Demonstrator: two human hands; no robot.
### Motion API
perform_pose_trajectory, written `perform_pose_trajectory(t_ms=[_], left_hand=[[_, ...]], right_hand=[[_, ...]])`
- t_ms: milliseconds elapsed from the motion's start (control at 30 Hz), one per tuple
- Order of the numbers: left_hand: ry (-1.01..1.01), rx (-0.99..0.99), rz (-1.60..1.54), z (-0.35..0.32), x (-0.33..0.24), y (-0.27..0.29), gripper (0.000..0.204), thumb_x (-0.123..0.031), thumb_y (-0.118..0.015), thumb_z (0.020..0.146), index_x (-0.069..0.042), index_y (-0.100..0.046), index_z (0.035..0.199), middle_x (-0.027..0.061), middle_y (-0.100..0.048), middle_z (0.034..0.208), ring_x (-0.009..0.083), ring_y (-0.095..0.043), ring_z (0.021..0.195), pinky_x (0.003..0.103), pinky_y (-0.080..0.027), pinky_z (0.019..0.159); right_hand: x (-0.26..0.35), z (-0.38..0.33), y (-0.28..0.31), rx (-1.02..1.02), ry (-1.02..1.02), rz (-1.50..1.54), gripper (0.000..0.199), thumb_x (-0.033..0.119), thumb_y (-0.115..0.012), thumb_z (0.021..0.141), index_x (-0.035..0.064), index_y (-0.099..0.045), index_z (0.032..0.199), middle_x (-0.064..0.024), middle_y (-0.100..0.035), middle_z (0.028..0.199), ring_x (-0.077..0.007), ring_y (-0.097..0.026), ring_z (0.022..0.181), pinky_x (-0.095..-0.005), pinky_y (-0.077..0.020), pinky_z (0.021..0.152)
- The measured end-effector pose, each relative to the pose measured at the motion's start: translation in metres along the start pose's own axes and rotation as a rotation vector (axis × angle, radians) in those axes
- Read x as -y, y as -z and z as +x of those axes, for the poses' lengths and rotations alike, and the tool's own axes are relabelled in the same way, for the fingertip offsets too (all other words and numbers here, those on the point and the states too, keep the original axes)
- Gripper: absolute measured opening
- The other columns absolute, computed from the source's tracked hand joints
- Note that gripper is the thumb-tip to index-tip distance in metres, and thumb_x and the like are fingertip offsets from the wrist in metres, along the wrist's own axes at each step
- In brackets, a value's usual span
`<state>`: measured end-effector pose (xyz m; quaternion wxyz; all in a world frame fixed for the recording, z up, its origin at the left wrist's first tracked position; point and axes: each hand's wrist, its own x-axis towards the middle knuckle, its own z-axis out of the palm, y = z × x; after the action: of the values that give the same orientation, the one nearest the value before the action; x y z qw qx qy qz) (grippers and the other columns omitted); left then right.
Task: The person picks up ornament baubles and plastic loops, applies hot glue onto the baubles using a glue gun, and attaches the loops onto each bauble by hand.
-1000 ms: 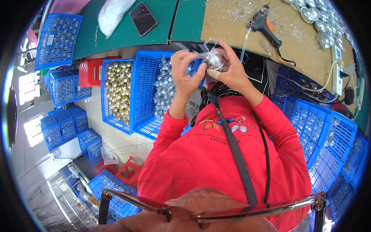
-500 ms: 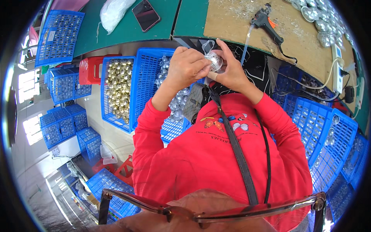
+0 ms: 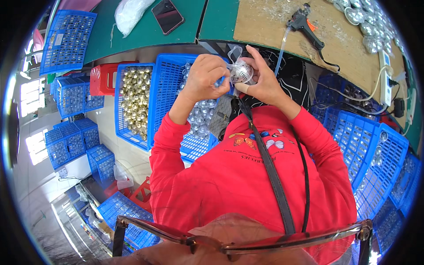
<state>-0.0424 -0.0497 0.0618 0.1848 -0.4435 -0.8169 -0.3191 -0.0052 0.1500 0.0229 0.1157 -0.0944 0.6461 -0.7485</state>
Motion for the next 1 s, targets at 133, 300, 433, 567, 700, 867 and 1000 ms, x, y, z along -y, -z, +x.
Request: perform_pose_trajectory(t_ms=[133, 300, 433, 567, 700, 867, 1000], left_hand=[[-0.016, 0.015, 0.004, -0.001, -0.008, 0.004, 0.017, -0.009, -0.066, 0.057, -0.01, -0.058, 0.072, 0.0041, -0.058, 0.079, 0.0241, -0.059, 0.081, 0.036, -0.043, 0.073], [0.117, 0.006, -0.027, -0.012, -0.015, 0.008, 0.018, -0.015, -0.069, 0.058, -0.009, -0.058, 0.07, 0.004, -0.057, 0.079, 0.0247, -0.056, 0.082, 0.035, -0.042, 0.074], [0.495, -0.273, -0.307, -0.04, -0.01, -0.012, 0.021, -0.021, -0.073, 0.066, -0.007, -0.058, 0.072, 0.0075, -0.056, 0.08, 0.026, -0.055, 0.084, 0.034, -0.043, 0.074], [0.814, -0.466, -0.704, -0.04, -0.022, -0.042, 0.032, -0.024, -0.074, 0.072, -0.004, -0.055, 0.09, 0.0079, -0.05, 0.102, 0.0185, -0.051, 0.094, 0.031, -0.045, 0.076], [0.863, -0.459, -0.869, -0.035, -0.032, -0.059, 0.064, -0.02, -0.074, 0.075, -0.003, -0.039, 0.126, 0.0082, -0.043, 0.117, 0.0161, -0.045, 0.107, 0.03, -0.043, 0.087], [0.984, -0.484, -1.227, -0.032, -0.038, -0.071, 0.103, -0.025, -0.08, 0.07, -0.001, -0.011, 0.143, 0.0207, -0.029, 0.138, 0.0292, -0.035, 0.126, 0.04, -0.036, 0.1], [0.936, -0.51, -1.288, -0.028, -0.037, -0.076, 0.104, -0.025, -0.08, 0.07, -0.002, -0.01, 0.143, 0.0211, -0.03, 0.137, 0.0282, -0.037, 0.125, 0.038, -0.037, 0.1]], right_hand=[[-0.001, -0.002, -0.002, -0.018, 0.002, 0.012, 0.096, -0.001, -0.074, 0.067, 0.0071, -0.016, 0.144, -0.0169, -0.045, 0.129, -0.0198, -0.052, 0.11, -0.0304, -0.0463, 0.089], [0.002, -0.004, -0.003, -0.035, 0.028, 0.048, 0.095, -0.004, -0.072, 0.068, 0.0057, -0.016, 0.143, -0.0173, -0.043, 0.131, -0.0194, -0.05, 0.112, -0.0297, -0.0448, 0.091], [0.005, -0.003, -0.003, -0.077, 0.065, -0.012, 0.093, -0.004, -0.072, 0.068, 0.0045, -0.016, 0.143, -0.0174, -0.041, 0.133, -0.02, -0.049, 0.114, -0.0298, -0.0435, 0.093], [0.004, -0.002, -0.006, -0.077, 0.163, -0.191, 0.091, -0.001, -0.072, 0.07, 0.0035, -0.017, 0.143, -0.0182, -0.042, 0.133, -0.0219, -0.048, 0.117, -0.0314, -0.0432, 0.095], [-0.002, -0.003, -0.006, -0.083, 0.209, -0.261, 0.091, 0.002, -0.073, 0.07, 0.0034, -0.018, 0.142, -0.0188, -0.043, 0.132, -0.0234, -0.048, 0.118, -0.0322, -0.0433, 0.095], [-0.004, -0.008, -0.005, -0.119, 0.206, -0.24, 0.09, 0.006, -0.075, 0.071, 0.0029, -0.02, 0.142, -0.0185, -0.045, 0.13, -0.024, -0.048, 0.117, -0.0318, -0.0431, 0.095], [-0.001, -0.009, -0.006, -0.119, 0.209, -0.249, 0.091, 0.007, -0.076, 0.071, 0.0028, -0.02, 0.142, -0.0184, -0.045, 0.13, -0.0241, -0.05, 0.116, -0.0319, -0.043, 0.095]])
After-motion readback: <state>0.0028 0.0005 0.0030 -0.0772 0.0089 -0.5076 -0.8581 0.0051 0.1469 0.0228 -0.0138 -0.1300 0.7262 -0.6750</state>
